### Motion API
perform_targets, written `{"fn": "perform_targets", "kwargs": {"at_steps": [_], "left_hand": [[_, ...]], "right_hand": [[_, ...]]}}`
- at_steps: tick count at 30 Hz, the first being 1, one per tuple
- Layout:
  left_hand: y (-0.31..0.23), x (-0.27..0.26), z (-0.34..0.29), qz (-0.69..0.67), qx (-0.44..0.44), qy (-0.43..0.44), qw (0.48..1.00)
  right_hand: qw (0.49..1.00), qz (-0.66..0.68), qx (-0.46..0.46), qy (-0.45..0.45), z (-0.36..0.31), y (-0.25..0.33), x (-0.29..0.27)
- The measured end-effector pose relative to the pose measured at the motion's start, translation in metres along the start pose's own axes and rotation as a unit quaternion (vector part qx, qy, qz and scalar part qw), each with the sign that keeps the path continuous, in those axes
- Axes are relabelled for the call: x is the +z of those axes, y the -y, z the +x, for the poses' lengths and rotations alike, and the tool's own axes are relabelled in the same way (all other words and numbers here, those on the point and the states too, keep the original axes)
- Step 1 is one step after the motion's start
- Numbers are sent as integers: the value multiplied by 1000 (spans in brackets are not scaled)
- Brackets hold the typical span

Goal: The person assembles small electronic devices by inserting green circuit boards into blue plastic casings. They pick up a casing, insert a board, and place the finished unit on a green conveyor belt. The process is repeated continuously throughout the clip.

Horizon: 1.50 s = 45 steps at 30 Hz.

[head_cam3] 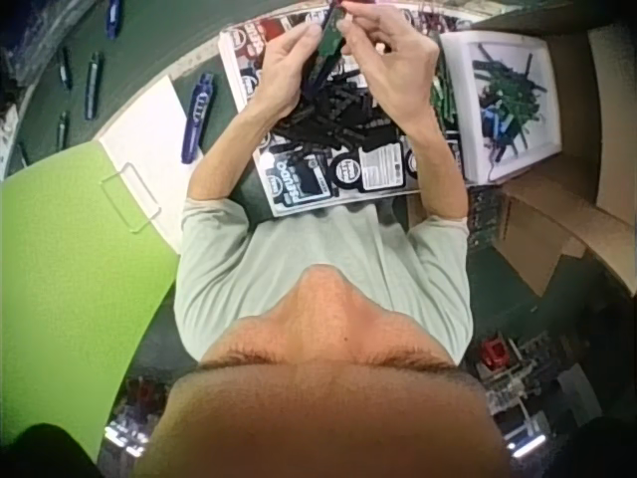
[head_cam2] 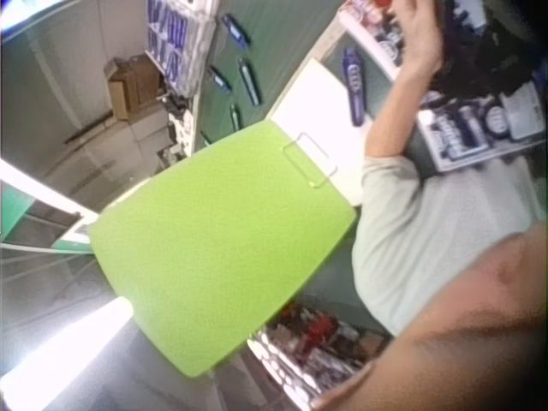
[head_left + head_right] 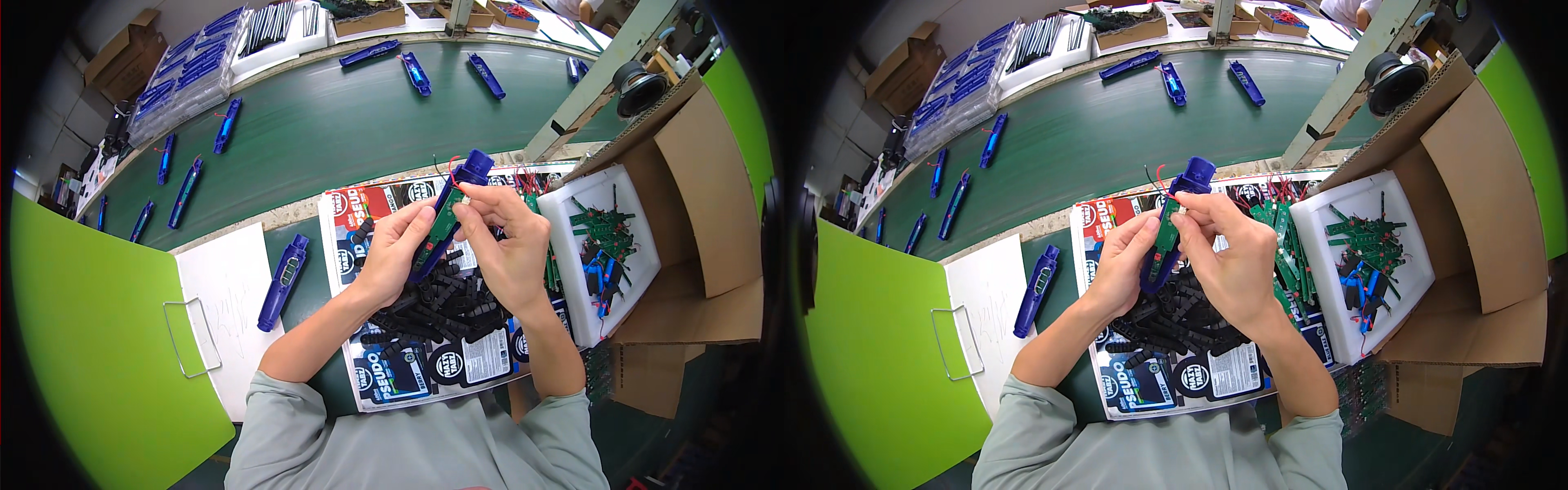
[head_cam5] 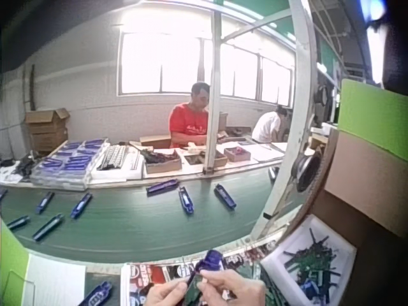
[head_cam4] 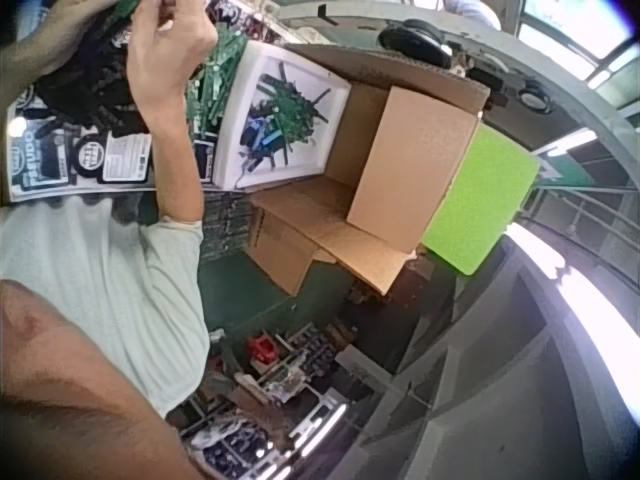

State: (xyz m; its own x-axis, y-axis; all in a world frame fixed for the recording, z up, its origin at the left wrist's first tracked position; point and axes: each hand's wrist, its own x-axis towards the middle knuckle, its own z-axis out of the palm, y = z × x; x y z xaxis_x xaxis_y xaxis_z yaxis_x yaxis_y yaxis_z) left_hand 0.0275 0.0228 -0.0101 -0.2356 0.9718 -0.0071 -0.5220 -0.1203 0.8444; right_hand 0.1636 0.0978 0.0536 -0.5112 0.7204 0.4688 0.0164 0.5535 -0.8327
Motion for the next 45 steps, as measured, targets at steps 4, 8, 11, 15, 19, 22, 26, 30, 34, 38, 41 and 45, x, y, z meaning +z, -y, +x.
{"fn": "perform_targets", "kwargs": {"at_steps": [4,8,11,15,19,22,26,30,34,38,41,45], "left_hand": [[0,-1,-1,-28,-9,5,1000],[2,5,-3,-37,-7,0,999],[3,7,-6,-9,11,18,1000],[8,12,-10,66,60,22,996],[12,11,-12,107,67,19,992],[11,13,-14,127,80,16,988],[19,7,-12,193,147,-28,970],[15,-16,2,319,199,-27,926],[-28,-88,47,340,105,-101,929],[-54,-235,110,435,160,-277,842],[-76,-289,114,610,91,-369,695],[-88,-288,118,713,17,-365,599]], "right_hand": [[999,-28,30,36,1,5,-7],[992,-112,-49,-3,-2,4,-5],[968,-204,-129,-75,-4,-4,0],[974,-187,-98,-86,-9,-9,2],[975,-162,-97,-118,-11,-12,5],[988,-25,5,-150,-12,-9,7],[995,-4,75,-59,-11,-34,3],[989,81,113,-41,-8,-45,7],[996,-18,80,-16,-18,-47,-12],[992,-106,60,30,-26,-49,-19],[989,-127,39,65,-22,-51,-23],[987,-141,56,45,-17,-59,-35]]}}
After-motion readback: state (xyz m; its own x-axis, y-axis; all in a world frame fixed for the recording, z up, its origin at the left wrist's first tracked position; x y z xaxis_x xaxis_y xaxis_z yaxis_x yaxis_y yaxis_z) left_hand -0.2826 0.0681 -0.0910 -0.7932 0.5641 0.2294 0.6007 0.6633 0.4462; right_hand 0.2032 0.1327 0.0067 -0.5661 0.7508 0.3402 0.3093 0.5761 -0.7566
